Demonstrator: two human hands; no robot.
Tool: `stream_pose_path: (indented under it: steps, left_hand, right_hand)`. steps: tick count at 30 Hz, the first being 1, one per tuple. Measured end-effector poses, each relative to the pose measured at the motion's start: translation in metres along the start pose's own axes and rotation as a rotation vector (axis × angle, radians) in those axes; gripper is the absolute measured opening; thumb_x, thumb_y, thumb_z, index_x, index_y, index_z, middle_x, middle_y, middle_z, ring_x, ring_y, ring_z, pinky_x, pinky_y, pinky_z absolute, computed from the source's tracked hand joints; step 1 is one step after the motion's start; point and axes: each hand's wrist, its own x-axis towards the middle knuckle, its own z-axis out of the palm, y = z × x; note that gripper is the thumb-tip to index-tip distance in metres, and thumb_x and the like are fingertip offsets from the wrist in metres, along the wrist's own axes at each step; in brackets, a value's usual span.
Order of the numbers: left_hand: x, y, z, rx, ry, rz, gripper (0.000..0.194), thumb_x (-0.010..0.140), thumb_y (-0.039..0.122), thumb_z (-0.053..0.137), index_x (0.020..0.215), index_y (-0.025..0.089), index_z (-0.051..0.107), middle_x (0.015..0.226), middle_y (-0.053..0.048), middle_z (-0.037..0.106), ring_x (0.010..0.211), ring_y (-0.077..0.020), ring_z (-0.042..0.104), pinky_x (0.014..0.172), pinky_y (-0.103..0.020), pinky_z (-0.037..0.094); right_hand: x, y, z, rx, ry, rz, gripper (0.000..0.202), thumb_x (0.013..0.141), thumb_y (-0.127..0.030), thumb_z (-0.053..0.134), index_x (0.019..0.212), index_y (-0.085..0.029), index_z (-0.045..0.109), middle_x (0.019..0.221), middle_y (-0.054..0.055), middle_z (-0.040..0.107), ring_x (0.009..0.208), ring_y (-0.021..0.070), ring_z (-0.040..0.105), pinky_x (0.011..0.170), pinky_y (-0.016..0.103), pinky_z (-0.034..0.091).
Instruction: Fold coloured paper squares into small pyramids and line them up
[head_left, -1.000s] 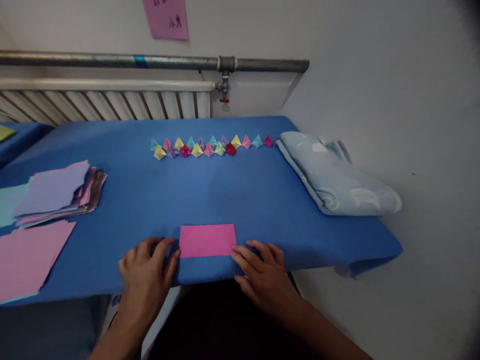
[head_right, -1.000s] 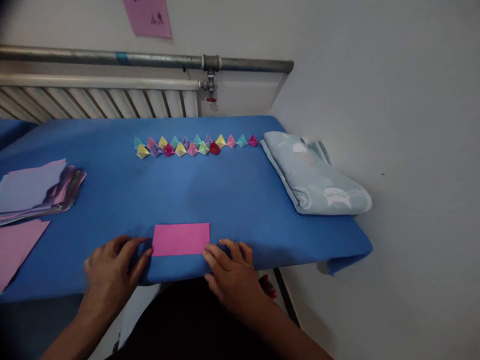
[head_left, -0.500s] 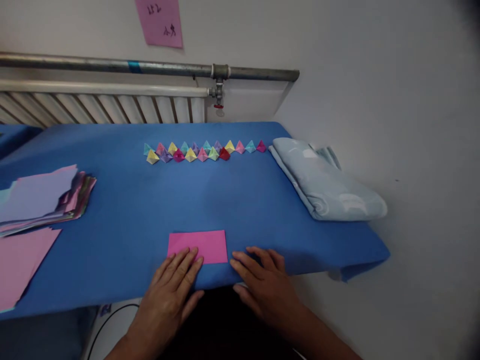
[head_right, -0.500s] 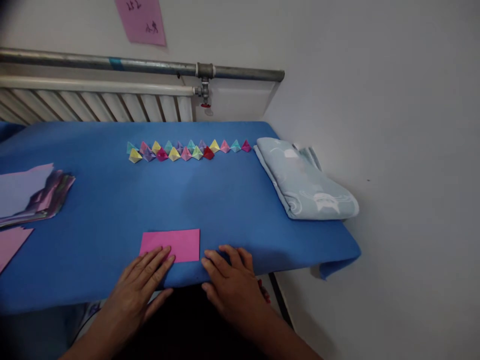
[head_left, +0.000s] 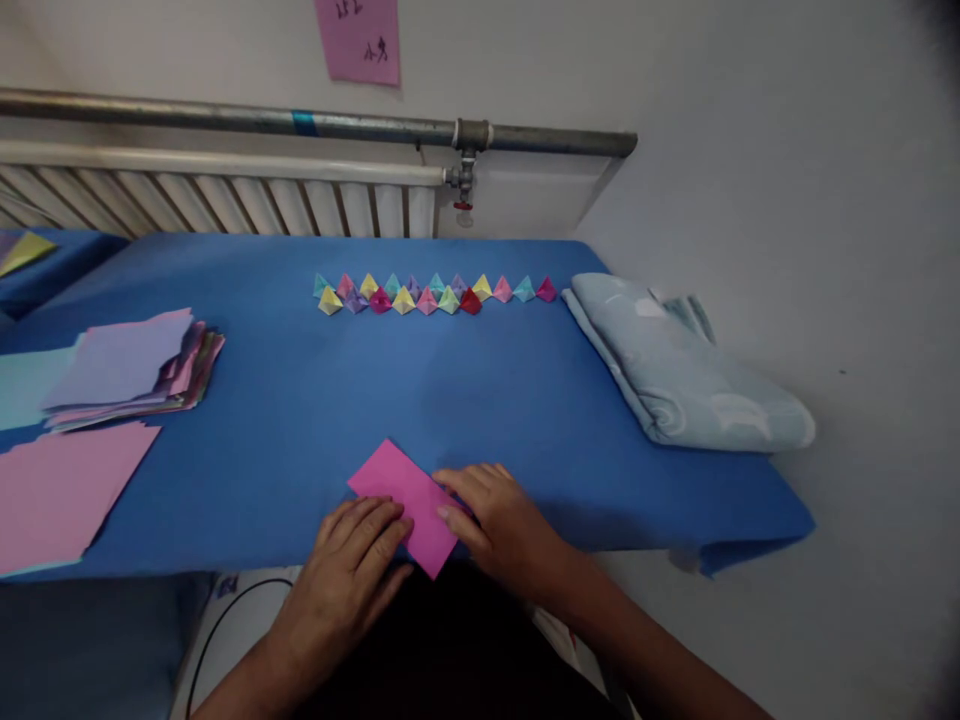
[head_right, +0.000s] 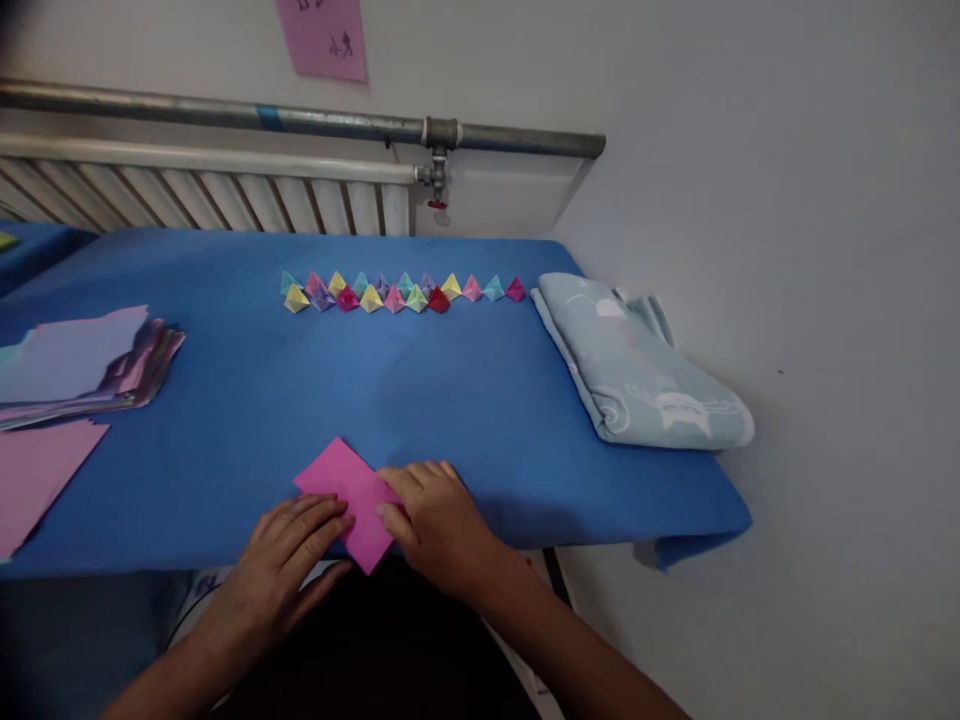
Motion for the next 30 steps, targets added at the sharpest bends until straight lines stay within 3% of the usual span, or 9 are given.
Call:
stream_pose_path:
  steps: [2, 4, 8, 14, 19, 30]
  left_hand:
    - [-0.003, 0.001, 0.0, -0.034, 0.024, 0.002, 0.028, 0.087, 0.017, 0.056, 0.115, 0.017, 0.056, 0.113, -0.012, 0.065, 0.108, -0.0249, 0.057, 0.092, -0.044, 0.045]
    - [-0.004, 0.002, 0.0, -0.057, 0.025, 0.006, 0.024, 0.087, 0.014, 0.055, 0.111, 0.017, 0.058, 0.11, -0.011, 0.066, 0.106, -0.0239, 0.058, 0.09, -0.042, 0.046]
    - [0.003, 0.003, 0.001, -0.065, 0.023, 0.033, 0.021, 0.089, 0.014, 0.051, 0.106, 0.02, 0.061, 0.106, -0.008, 0.067, 0.101, -0.0215, 0.059, 0.086, -0.038, 0.046]
    - [0.017, 0.008, 0.003, -0.071, 0.045, 0.008, 0.02, 0.091, 0.014, 0.047, 0.102, 0.018, 0.063, 0.099, -0.007, 0.068, 0.093, -0.02, 0.06, 0.08, -0.035, 0.046]
    - [0.014, 0.007, 0.002, -0.088, 0.009, -0.074, 0.019, 0.09, 0.013, 0.049, 0.104, 0.017, 0.062, 0.1, -0.007, 0.067, 0.093, -0.0198, 0.059, 0.081, -0.034, 0.046]
    - [0.022, 0.008, -0.003, -0.2, -0.027, -0.26, 0.016, 0.091, 0.021, 0.048, 0.093, 0.017, 0.063, 0.098, -0.007, 0.061, 0.091, -0.0208, 0.056, 0.08, -0.037, 0.047]
  right_hand:
    - [-0.017, -0.006, -0.003, 0.022, 0.007, 0.021, 0.026, 0.092, -0.026, 0.047, 0.115, -0.018, 0.056, 0.098, 0.006, 0.067, 0.09, 0.0197, 0.058, 0.083, 0.037, 0.041]
    - [-0.032, -0.009, -0.006, 0.024, 0.104, 0.017, 0.028, 0.091, -0.03, 0.05, 0.115, -0.019, 0.055, 0.104, 0.008, 0.064, 0.096, 0.0212, 0.056, 0.085, 0.038, 0.04]
    - [-0.046, -0.007, -0.001, -0.06, 0.133, -0.135, 0.027, 0.083, -0.027, 0.059, 0.11, -0.026, 0.059, 0.116, 0.005, 0.06, 0.107, 0.0225, 0.05, 0.089, 0.038, 0.036]
    - [-0.043, 0.002, 0.016, -0.131, 0.19, -0.121, 0.022, 0.085, -0.022, 0.057, 0.107, -0.025, 0.059, 0.106, 0.001, 0.065, 0.1, 0.0192, 0.051, 0.085, 0.036, 0.033]
    - [-0.042, 0.001, 0.015, -0.039, 0.227, -0.012, 0.016, 0.09, -0.02, 0.05, 0.101, -0.023, 0.061, 0.098, 0.002, 0.066, 0.088, 0.0171, 0.054, 0.079, 0.034, 0.034]
    - [-0.037, 0.001, 0.014, 0.051, 0.299, 0.097, 0.016, 0.092, -0.021, 0.048, 0.091, -0.02, 0.064, 0.101, 0.005, 0.065, 0.092, 0.0177, 0.058, 0.082, 0.034, 0.037]
